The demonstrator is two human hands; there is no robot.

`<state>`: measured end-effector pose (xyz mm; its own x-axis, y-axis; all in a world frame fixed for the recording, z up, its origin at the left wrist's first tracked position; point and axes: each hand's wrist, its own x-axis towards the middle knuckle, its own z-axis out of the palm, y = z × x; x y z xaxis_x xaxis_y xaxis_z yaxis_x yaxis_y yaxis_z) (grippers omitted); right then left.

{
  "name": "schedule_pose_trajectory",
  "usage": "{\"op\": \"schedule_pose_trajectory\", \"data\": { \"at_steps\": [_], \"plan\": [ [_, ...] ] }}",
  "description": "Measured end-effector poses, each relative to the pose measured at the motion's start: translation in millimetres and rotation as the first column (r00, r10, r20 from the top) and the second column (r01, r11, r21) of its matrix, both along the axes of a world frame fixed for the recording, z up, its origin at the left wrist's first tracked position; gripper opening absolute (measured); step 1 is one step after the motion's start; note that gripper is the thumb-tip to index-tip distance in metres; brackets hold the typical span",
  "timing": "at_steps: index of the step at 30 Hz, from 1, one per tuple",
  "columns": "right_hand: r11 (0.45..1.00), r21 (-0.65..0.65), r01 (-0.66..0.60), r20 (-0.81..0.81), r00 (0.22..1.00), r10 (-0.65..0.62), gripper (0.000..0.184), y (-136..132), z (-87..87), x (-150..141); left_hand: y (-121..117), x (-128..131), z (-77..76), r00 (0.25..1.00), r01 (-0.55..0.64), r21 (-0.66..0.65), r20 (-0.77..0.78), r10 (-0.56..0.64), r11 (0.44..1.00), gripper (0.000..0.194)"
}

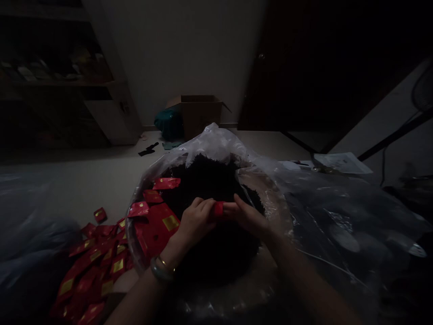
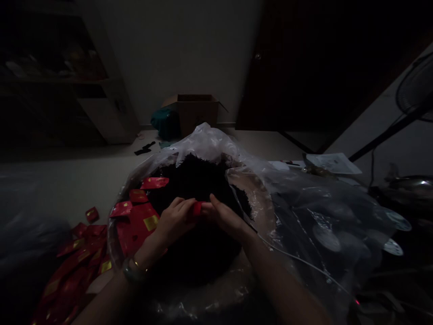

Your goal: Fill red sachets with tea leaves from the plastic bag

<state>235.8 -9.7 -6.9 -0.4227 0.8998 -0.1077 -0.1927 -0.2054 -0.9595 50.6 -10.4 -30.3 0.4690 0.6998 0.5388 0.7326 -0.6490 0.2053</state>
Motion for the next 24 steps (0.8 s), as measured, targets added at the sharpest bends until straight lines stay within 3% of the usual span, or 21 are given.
{"op": "schedule_pose_trajectory", "data": {
  "at_steps": [3, 5, 6, 8, 10, 11, 14, 17, 20, 22, 24],
  "plan": [
    [0.983, 0.003, 0.184, 0.119, 0.976, -0.183, 0.057, 4, 10.8, 17, 5, -6, 1.7, 0.988, -0.066, 0.006, 0.141, 0.064, 0.998, 0.044],
    [0.983, 0.01, 0.183, 0.357, 0.918, -0.174, 0.047, 7, 10.1, 25, 7, -9, 4.0, 0.97, -0.101, 0.003, 0.224, 0.098, 0.995, 0.041],
    [0.995, 0.013, 0.095, 0.527, 0.846, -0.087, 0.043, 8, 7.1, 28, 8, -10, 5.0, 0.959, -0.119, 0.001, 0.259, 0.115, 0.993, 0.04],
    [0.992, 0.003, -0.129, 0.812, 0.579, 0.073, 0.033, 10, -2.8, 29, 9, -11, 6.0, 0.938, -0.157, -0.008, 0.312, 0.151, 0.988, 0.037],
    [0.965, 0.026, -0.259, 0.933, 0.353, 0.069, 0.021, 12, -14.4, 29, 9, -10, 5.2, 0.918, -0.19, -0.03, 0.35, 0.188, 0.981, 0.037],
    [0.959, 0.056, -0.278, 0.951, 0.307, 0.033, 0.017, 14, -19.7, 28, 9, -10, 4.4, 0.908, -0.203, -0.046, 0.365, 0.205, 0.978, 0.038],
    [0.958, 0.113, -0.264, 0.955, 0.293, -0.031, 0.033, 17, -32.2, 29, 9, -10, 2.2, 0.878, -0.214, -0.12, 0.412, 0.244, 0.97, 0.044],
    [0.948, 0.178, -0.265, 0.947, 0.309, -0.091, 0.071, 20, -42.4, 24, 8, -10, 3.5, 0.857, -0.201, -0.171, 0.447, 0.257, 0.965, 0.063],
    [0.926, 0.233, -0.297, 0.934, 0.333, -0.128, 0.105, 20, -52.4, 11, 5, -9, 7.0, 0.891, -0.184, -0.128, 0.397, 0.221, 0.974, 0.073],
    [0.902, 0.243, -0.356, 0.939, 0.319, -0.127, 0.107, 19, -56.4, 1, 4, -8, 8.3, 0.926, -0.173, -0.082, 0.327, 0.19, 0.981, 0.066],
    [0.859, 0.271, -0.433, 0.942, 0.304, -0.143, 0.095, 15, -56.0, -5, 4, -8, 7.6, 0.945, -0.179, -0.048, 0.268, 0.185, 0.983, 0.058]
  ]
}}
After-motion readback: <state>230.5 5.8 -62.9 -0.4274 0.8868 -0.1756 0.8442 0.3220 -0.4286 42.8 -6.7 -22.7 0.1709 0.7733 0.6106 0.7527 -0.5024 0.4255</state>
